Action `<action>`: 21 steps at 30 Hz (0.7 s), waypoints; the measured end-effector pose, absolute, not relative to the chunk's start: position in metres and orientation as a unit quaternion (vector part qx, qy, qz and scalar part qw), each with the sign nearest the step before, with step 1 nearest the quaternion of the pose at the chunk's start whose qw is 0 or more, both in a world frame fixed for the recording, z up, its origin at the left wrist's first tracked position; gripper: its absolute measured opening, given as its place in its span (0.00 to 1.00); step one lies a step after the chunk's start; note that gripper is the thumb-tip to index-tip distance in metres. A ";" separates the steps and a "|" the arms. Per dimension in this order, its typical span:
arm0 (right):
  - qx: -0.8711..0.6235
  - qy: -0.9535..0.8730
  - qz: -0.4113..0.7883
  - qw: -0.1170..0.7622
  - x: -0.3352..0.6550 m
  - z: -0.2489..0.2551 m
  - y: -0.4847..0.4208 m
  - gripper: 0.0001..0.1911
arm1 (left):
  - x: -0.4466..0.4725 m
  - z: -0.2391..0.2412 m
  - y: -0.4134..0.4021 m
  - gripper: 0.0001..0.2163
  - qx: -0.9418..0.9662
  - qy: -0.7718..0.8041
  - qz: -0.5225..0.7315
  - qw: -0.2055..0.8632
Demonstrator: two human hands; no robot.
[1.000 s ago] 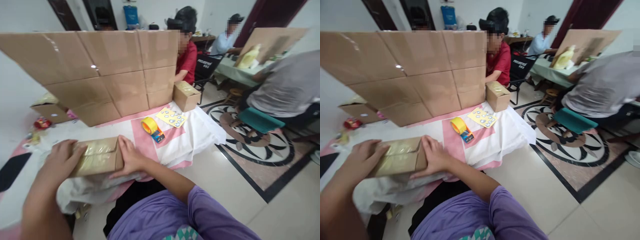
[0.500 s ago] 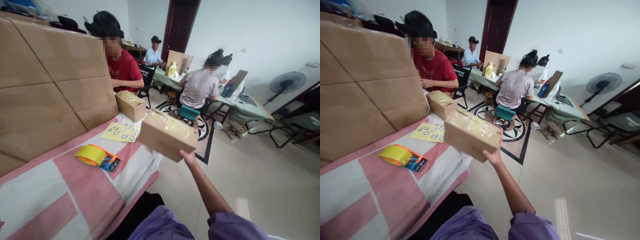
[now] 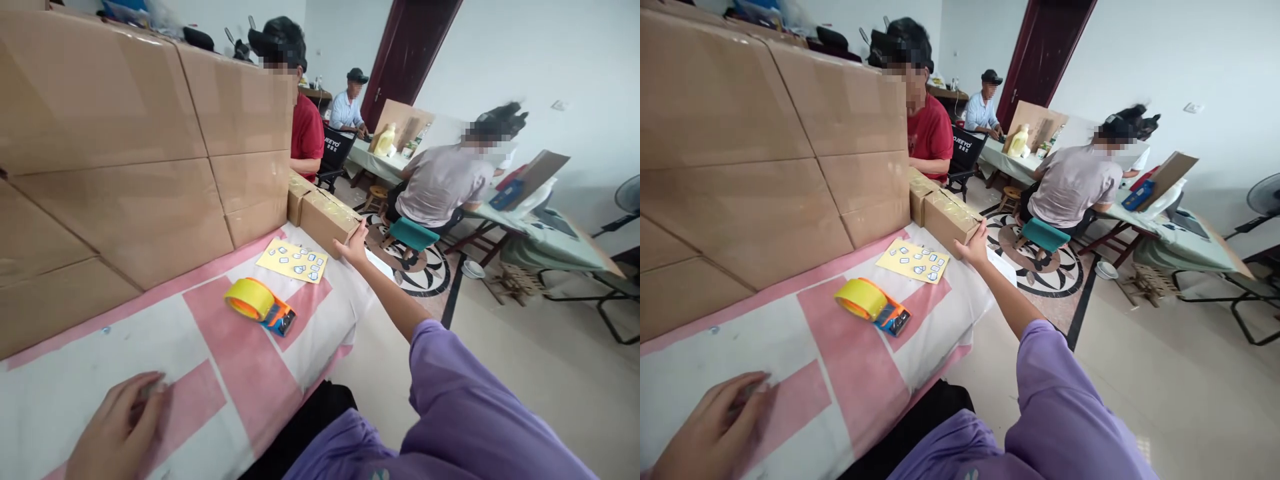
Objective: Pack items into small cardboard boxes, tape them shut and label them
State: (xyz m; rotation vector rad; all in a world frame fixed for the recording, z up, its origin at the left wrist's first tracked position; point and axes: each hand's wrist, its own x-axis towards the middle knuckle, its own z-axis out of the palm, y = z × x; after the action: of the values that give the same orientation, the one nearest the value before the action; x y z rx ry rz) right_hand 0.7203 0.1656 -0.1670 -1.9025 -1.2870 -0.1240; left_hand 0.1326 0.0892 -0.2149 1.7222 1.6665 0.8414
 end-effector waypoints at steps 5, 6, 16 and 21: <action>-0.772 -0.487 -0.064 0.404 0.700 -0.165 0.211 0.70 | 0.131 -0.217 0.086 0.13 0.662 0.625 0.290 0.296; -0.775 -0.480 -0.068 0.405 0.697 -0.166 0.216 0.69 | 0.130 -0.217 0.086 0.14 0.668 0.622 0.288 0.289; -0.734 -0.541 -0.032 0.409 0.702 -0.162 0.214 0.72 | 0.137 -0.213 0.081 0.18 0.727 0.586 0.276 0.227; -0.757 -0.523 -0.002 0.392 0.706 -0.169 0.192 0.74 | 0.100 -0.172 0.097 0.17 0.663 0.639 0.332 0.206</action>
State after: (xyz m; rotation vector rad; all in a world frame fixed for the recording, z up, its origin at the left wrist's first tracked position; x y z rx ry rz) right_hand 0.7058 0.1920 -0.1692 -1.9222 -1.3270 -0.0047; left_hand 0.0997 0.0973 -0.1717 1.8467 1.7793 0.9258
